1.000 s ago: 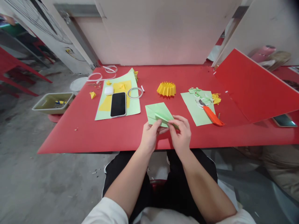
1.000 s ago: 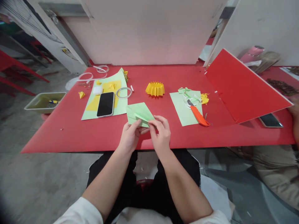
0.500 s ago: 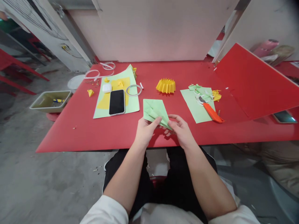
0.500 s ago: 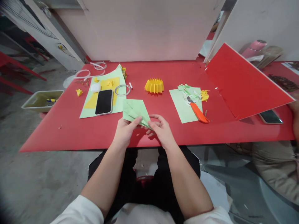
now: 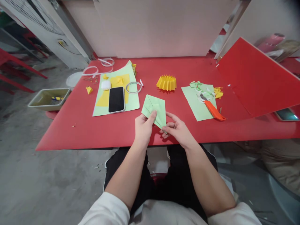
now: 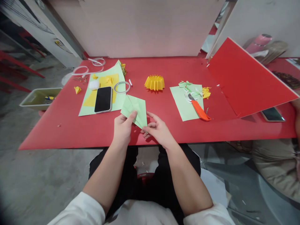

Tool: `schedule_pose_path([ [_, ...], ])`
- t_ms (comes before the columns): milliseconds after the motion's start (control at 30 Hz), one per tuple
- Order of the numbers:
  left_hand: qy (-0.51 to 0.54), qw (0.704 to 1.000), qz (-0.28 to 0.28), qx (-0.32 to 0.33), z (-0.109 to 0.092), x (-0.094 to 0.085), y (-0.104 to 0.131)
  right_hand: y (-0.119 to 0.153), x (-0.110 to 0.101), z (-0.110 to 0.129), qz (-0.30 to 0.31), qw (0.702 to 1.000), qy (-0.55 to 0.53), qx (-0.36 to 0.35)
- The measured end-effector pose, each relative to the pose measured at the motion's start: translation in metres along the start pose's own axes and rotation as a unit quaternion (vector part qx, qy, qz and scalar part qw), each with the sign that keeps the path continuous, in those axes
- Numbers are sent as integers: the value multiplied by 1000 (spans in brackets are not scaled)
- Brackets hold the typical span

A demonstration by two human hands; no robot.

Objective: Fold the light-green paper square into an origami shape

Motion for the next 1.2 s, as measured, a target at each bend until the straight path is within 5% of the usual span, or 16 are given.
schedule_pose_path([
  [700, -33, 998, -53, 28, -8, -11, 1, 0, 3, -17, 35, 998, 44, 13],
  [800, -49, 998, -19, 31, -8, -5, 2, -1, 2, -18, 19, 999, 37, 9],
  [1000, 4, 976, 211, -57, 7, 40, 15, -5, -7, -12, -40, 999, 9, -30],
  [1200, 78, 985, 137, -70, 10, 28, 8, -2, -5, -10, -45, 997, 64, -24],
])
Point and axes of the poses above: each hand's wrist, its own y-axis away from the middle knuckle, its own x-axis out of the palm, z = x × y, the point moved 9 cm from there along -y, towards the middle knuckle, and after that the axes turned 8 degrees about -y, right-handed, at the moved point
